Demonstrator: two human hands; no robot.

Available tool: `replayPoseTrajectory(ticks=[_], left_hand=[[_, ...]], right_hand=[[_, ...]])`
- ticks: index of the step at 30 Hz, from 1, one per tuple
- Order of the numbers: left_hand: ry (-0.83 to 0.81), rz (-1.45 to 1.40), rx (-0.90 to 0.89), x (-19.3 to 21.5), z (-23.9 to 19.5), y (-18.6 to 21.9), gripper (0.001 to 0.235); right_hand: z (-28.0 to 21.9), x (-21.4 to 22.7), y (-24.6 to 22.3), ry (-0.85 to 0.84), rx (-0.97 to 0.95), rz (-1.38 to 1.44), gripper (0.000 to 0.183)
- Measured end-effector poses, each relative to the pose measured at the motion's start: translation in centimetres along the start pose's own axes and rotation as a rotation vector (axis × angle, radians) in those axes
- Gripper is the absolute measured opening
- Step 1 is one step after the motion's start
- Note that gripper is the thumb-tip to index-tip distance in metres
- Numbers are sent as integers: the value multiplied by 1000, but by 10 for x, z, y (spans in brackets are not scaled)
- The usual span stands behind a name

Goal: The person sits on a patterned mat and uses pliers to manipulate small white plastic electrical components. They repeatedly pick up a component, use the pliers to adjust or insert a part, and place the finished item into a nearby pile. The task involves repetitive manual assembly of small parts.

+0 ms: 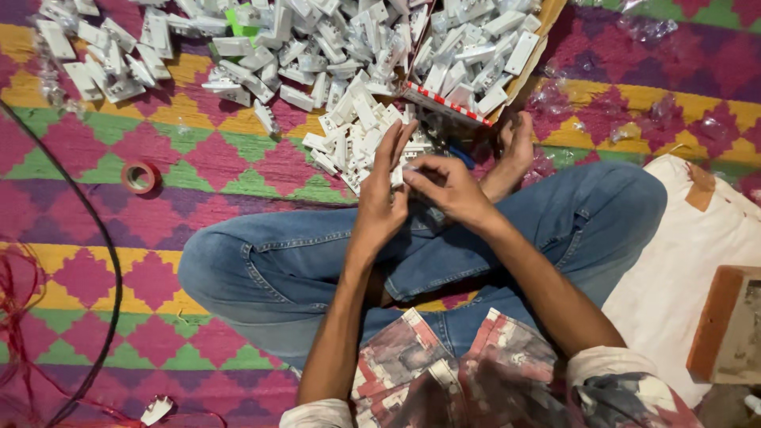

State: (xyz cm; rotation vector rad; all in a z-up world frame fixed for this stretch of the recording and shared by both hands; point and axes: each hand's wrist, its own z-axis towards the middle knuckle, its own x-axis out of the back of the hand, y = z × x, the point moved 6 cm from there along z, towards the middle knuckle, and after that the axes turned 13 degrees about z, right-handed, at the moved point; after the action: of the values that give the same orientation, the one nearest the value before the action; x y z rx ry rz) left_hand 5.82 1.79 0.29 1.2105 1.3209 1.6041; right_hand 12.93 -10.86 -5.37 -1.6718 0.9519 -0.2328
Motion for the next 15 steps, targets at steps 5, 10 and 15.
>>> replayPoseTrajectory(ticks=[5,10,15], left_hand=[[105,80,-94,-1,8,-2,79],[290,366,14,8,-1,-10,39],[201,153,78,5,0,-35,35]], right_hand=[[-1,9,-11,105,180,-188,18],[-3,5,-33,167,292,-290,16],[-4,4,-29,134,179,-183,16]])
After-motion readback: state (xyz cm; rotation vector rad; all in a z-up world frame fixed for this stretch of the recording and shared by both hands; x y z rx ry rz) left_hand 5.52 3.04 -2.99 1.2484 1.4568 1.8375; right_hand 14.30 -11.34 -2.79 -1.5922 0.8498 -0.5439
